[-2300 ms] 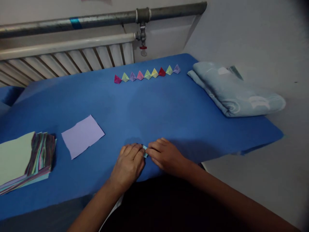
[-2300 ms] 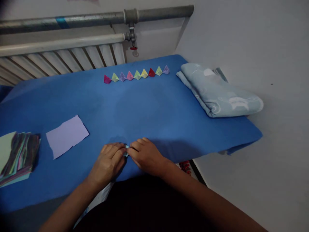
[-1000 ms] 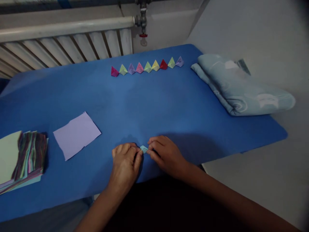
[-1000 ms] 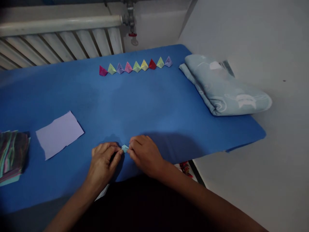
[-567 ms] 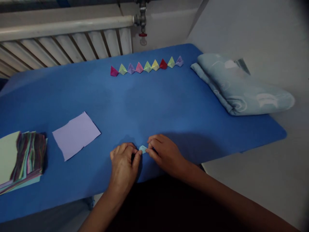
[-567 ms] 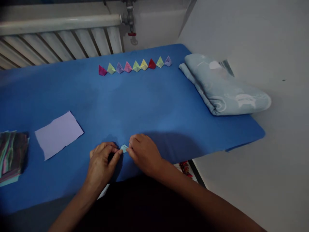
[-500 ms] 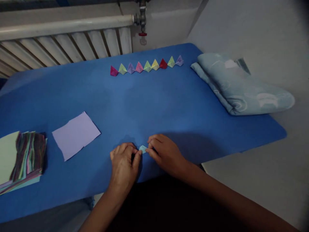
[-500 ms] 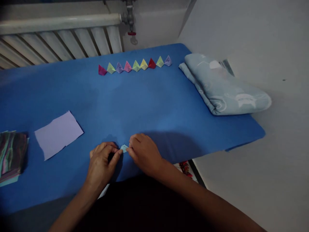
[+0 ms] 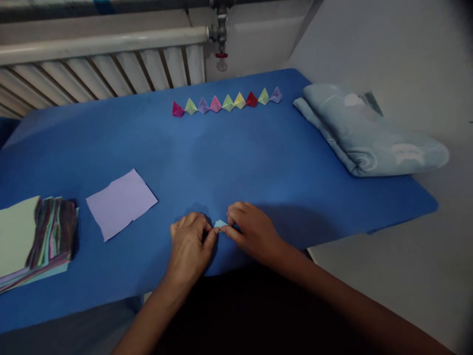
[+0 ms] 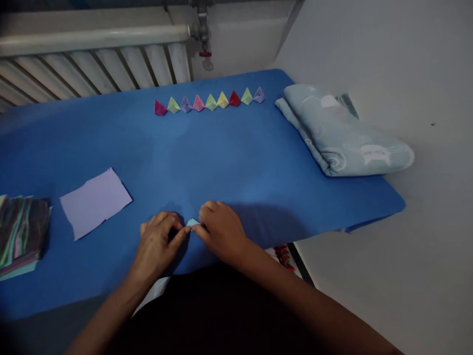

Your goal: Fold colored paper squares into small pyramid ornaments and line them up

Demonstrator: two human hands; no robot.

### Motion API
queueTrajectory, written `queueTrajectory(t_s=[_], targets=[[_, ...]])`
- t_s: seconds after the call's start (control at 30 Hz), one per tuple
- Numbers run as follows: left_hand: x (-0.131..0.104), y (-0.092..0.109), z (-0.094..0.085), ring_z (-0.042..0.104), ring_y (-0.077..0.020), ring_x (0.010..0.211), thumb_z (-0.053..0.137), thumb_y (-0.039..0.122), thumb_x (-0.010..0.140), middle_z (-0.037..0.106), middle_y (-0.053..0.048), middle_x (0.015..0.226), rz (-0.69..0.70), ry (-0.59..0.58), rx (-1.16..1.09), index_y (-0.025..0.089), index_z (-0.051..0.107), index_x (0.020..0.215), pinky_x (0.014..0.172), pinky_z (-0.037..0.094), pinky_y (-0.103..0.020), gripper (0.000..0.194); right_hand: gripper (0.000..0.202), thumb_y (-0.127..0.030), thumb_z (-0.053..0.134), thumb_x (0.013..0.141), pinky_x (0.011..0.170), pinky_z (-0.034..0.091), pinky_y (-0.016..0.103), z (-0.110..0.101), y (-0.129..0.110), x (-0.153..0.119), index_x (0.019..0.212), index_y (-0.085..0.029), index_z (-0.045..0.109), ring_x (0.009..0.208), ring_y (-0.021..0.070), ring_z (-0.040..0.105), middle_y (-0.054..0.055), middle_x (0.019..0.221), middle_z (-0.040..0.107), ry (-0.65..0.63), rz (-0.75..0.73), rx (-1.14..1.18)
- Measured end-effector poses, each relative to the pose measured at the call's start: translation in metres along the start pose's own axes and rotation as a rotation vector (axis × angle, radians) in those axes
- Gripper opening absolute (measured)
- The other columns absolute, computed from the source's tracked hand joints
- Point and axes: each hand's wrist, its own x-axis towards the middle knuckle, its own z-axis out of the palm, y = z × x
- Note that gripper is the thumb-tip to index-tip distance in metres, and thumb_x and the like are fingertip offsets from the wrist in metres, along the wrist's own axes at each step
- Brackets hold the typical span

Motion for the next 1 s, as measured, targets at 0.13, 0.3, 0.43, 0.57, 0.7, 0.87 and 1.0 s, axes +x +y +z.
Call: queueTrajectory(t_s=[0.13,0.3,0.43,0.57,0.7,0.87,1.0], targets=[[0.011,-0.007,-0.014,0.057,-0.0181,0.081,0.058,0.029,0.084,0.060,0.000,0.082,0.034,-0.130,-0.030,0.020,0.059,0.076,0.075,0.036,-0.034,0.012,0.019,-0.029,0.061,0.085,0.064,0.031,0.027,-0.006,-0.002,0.006,0.071,-0.017,0.054,0.073,0.0142,0.049,0.001,0.077,0.055,-0.090,0.020,0.007],[0.031,-0.008,-0.031,0.054,-0.0156,0.068,0.060,0.037,0.082,0.059,0.000,0.082,0.044,-0.353,0.109,0.021,0.060,0.078,0.066,0.035,-0.031,0.017,0.021,-0.028,0.062,0.083,0.060,0.029,0.025,-0.013,-0.005,0.010,0.068,-0.017,0.052,0.071,0.0122,0.046,0.000,0.076,0.052,-0.150,0.054,0.054],[0.039,-0.010,-0.035,0.056,-0.0178,0.073,0.058,0.045,0.083,0.060,-0.001,0.081,0.076,-0.425,0.179,0.021,0.061,0.080,0.069,0.035,-0.032,0.024,0.017,-0.022,0.063,0.081,0.061,0.031,0.024,-0.015,0.002,0.010,0.069,-0.017,0.052,0.071,0.0108,0.046,-0.001,0.078,0.052,-0.160,0.025,0.154],[0.036,-0.013,-0.033,0.056,-0.0180,0.074,0.056,0.048,0.083,0.062,-0.001,0.083,0.103,-0.408,0.219,0.021,0.060,0.080,0.072,0.034,-0.034,0.027,0.012,-0.018,0.062,0.079,0.061,0.033,0.023,-0.017,0.010,0.011,0.072,-0.016,0.053,0.067,0.0090,0.045,-0.002,0.080,0.052,-0.170,-0.014,0.218],[0.031,-0.015,-0.032,0.056,-0.0183,0.073,0.058,0.051,0.082,0.062,-0.001,0.079,0.153,-0.314,0.278,0.021,0.059,0.079,0.073,0.034,-0.036,0.030,0.010,-0.013,0.060,0.078,0.060,0.033,0.023,-0.023,0.010,0.013,0.071,-0.016,0.053,0.065,0.0087,0.044,-0.002,0.080,0.050,-0.215,-0.013,0.208],[0.024,-0.019,-0.027,0.057,-0.0203,0.075,0.061,0.049,0.082,0.063,-0.002,0.082,0.212,-0.180,0.277,0.020,0.061,0.084,0.073,0.037,-0.037,0.030,0.013,-0.011,0.058,0.079,0.062,0.034,0.023,-0.023,0.006,0.013,0.070,-0.017,0.051,0.067,0.0100,0.045,-0.001,0.079,0.050,-0.202,-0.034,0.182],[0.010,-0.020,-0.013,0.058,-0.0203,0.090,0.051,0.027,0.092,0.065,-0.007,0.105,0.536,0.030,0.248,0.021,0.060,0.110,0.076,0.041,-0.035,0.021,0.013,-0.008,0.057,0.078,0.066,0.036,0.024,-0.020,0.007,0.013,0.070,-0.017,0.051,0.069,0.0102,0.047,-0.002,0.078,0.050,-0.168,-0.054,0.174]])
